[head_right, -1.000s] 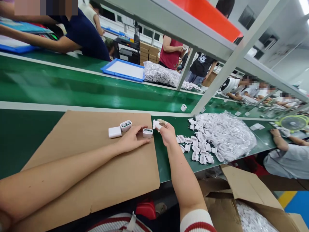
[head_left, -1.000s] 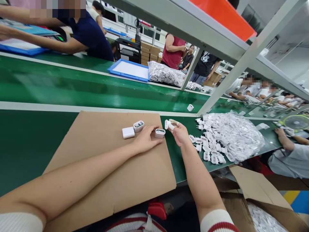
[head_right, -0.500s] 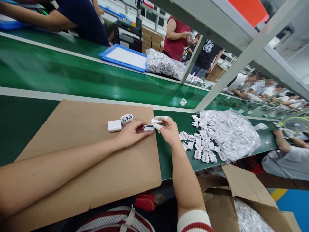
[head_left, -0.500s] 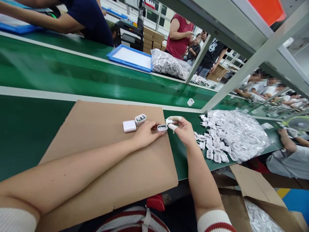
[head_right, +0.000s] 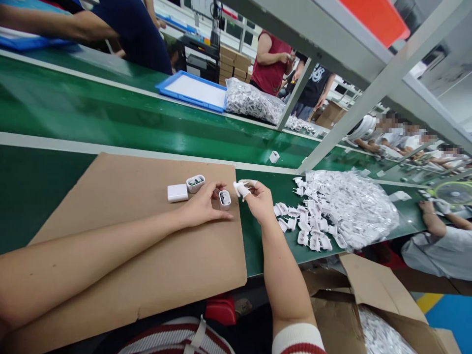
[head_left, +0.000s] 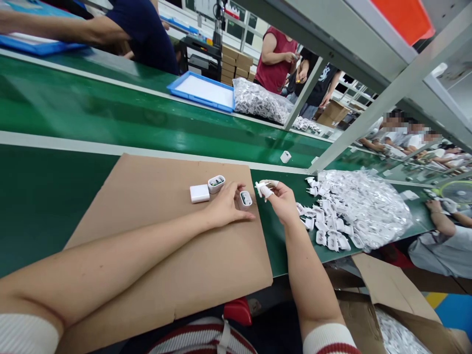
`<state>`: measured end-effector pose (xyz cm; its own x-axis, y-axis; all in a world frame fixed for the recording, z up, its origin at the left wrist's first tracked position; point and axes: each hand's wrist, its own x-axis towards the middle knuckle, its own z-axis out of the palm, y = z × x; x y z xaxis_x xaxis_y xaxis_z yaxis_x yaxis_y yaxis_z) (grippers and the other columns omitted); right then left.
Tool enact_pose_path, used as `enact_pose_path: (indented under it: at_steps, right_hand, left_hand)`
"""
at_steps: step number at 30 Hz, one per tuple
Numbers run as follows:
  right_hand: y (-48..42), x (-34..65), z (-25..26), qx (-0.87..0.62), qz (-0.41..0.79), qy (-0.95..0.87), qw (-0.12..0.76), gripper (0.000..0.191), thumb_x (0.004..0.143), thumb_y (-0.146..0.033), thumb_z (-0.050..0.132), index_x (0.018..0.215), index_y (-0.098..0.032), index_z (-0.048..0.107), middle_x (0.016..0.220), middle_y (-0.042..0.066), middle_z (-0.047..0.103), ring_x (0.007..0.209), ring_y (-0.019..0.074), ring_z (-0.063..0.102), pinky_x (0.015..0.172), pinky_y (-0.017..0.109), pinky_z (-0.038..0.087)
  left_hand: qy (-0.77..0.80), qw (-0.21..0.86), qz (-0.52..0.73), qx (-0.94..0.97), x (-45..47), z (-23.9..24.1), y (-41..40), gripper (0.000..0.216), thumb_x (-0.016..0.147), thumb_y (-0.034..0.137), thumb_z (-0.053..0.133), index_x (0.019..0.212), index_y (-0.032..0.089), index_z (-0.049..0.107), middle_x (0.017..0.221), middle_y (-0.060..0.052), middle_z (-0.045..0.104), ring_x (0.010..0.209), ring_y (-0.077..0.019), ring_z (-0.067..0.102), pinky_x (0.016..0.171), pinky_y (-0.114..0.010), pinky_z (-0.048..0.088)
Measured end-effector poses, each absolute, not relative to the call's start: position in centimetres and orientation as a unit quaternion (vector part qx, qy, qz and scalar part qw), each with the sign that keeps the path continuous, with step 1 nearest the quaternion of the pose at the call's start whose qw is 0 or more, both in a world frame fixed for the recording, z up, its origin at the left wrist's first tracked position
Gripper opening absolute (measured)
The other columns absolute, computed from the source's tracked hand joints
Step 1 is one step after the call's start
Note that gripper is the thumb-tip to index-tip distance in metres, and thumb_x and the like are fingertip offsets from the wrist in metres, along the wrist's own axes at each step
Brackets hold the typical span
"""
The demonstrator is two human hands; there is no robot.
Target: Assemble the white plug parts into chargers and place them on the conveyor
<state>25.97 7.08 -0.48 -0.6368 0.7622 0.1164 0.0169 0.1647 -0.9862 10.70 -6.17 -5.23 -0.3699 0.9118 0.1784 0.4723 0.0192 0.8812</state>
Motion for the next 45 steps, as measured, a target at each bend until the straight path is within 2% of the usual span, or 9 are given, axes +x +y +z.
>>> enact_pose_path:
  at_steps: [1, 3, 6, 8, 13, 18, 31, 41, 45]
  right_hand:
    - [7.1, 26.0, -0.5, -0.28, 0.585, -0.691, 0.319, 0.039, 0.064, -0.045, 0.091, 0.091, -0.02, 0.078, 0.084, 0.005, 0.075, 0.074, 0.0176, 0.063, 0.069, 0.032, 0.052]
    - [7.1, 26.0, -0.5, -0.277, 0.587, -0.691, 0.316, 0.039, 0.064, -0.046, 0.091, 0.09, -0.019, 0.077, 0.083, 0.004, 0.075, 0.072, 0.017, 0.062, 0.069, 0.032, 0.052]
    - [7.0, 26.0, -0.7, -0.275, 0.579, -0.702, 0.309, 0.038, 0.065, -0.047, 0.089, 0.088, -0.02, 0.076, 0.084, 0.004, 0.074, 0.075, 0.0182, 0.063, 0.068, 0.032, 0.052]
    - [6.9, 26.0, -0.8, -0.274, 0.553, -0.726, 0.304, 0.035, 0.07, -0.048, 0.086, 0.09, -0.021, 0.076, 0.087, 0.005, 0.073, 0.077, 0.0194, 0.063, 0.067, 0.032, 0.051]
    - [6.5, 26.7, -0.6, -0.212, 0.306, -0.871, 0.32, 0.016, 0.09, -0.032, 0.064, 0.097, -0.022, 0.074, 0.095, 0.007, 0.066, 0.088, 0.0227, 0.061, 0.082, 0.038, 0.052]
    - [6.1, 27.2, -0.3, -0.144, 0.141, -0.945, 0.256, 0.031, 0.083, -0.007, 0.049, 0.103, -0.018, 0.07, 0.1, 0.011, 0.061, 0.098, 0.0275, 0.055, 0.086, 0.041, 0.048]
    - [6.1, 27.0, -0.5, -0.129, 0.107, -0.96, 0.224, 0.036, 0.079, -0.001, 0.047, 0.102, -0.019, 0.066, 0.1, 0.01, 0.058, 0.095, 0.0269, 0.052, 0.081, 0.038, 0.045]
    - [6.4, 26.3, -0.4, -0.168, 0.082, -0.964, 0.191, 0.032, 0.079, -0.001, 0.048, 0.089, -0.021, 0.07, 0.09, 0.007, 0.057, 0.088, 0.0242, 0.053, 0.074, 0.033, 0.042]
    - [6.3, 26.3, -0.3, -0.182, 0.068, -0.965, 0.174, 0.034, 0.08, -0.001, 0.049, 0.093, -0.021, 0.073, 0.092, 0.007, 0.059, 0.089, 0.0247, 0.054, 0.074, 0.033, 0.042]
  left_hand:
    - [0.673, 0.236, 0.476, 0.515, 10.6, -5.2, -6.2, 0.096, 0.059, 0.049, 0.092, 0.142, 0.021, 0.053, 0.137, -0.014, 0.059, 0.111, -0.0314, 0.061, 0.101, -0.049, 0.054]
    - [0.654, 0.258, 0.475, 0.53, 10.3, -5.2, -6.2, 0.085, 0.067, 0.044, 0.085, 0.143, 0.02, 0.054, 0.132, -0.013, 0.062, 0.109, -0.0295, 0.063, 0.099, -0.046, 0.054]
    - [0.641, 0.275, 0.48, 0.531, 10.2, -5.3, -6.1, 0.052, 0.08, 0.044, 0.071, 0.126, 0.019, 0.067, 0.109, -0.009, 0.069, 0.097, -0.0261, 0.065, 0.09, -0.042, 0.055]
    - [0.653, 0.266, 0.487, 0.516, 10.3, -5.3, -6.0, 0.046, 0.082, 0.048, 0.069, 0.117, 0.018, 0.069, 0.103, -0.009, 0.07, 0.09, -0.0247, 0.065, 0.085, -0.041, 0.055]
    - [0.66, 0.25, 0.49, 0.512, 10.8, -5.1, -5.8, 0.064, 0.073, 0.055, 0.082, 0.125, 0.02, 0.071, 0.112, -0.008, 0.074, 0.093, -0.0258, 0.063, 0.084, -0.039, 0.052]
    - [0.657, 0.244, 0.474, 0.533, 10.8, -4.9, -5.7, 0.04, 0.085, 0.054, 0.07, 0.109, 0.022, 0.079, 0.095, -0.006, 0.076, 0.091, -0.0262, 0.064, 0.082, -0.038, 0.049]
    - [0.654, 0.221, 0.47, 0.55, 10.7, -4.9, -5.6, 0.032, 0.086, 0.047, 0.068, 0.105, 0.023, 0.08, 0.099, -0.005, 0.079, 0.092, -0.0268, 0.065, 0.082, -0.038, 0.051]
    - [0.66, 0.21, 0.463, 0.553, 10.6, -5.0, -5.6, 0.034, 0.086, 0.048, 0.068, 0.104, 0.022, 0.08, 0.095, -0.006, 0.078, 0.09, -0.0264, 0.064, 0.079, -0.038, 0.05]
    - [0.663, 0.206, 0.461, 0.554, 10.7, -5.0, -5.6, 0.035, 0.086, 0.05, 0.067, 0.101, 0.021, 0.079, 0.091, -0.007, 0.075, 0.087, -0.0259, 0.063, 0.077, -0.037, 0.049]
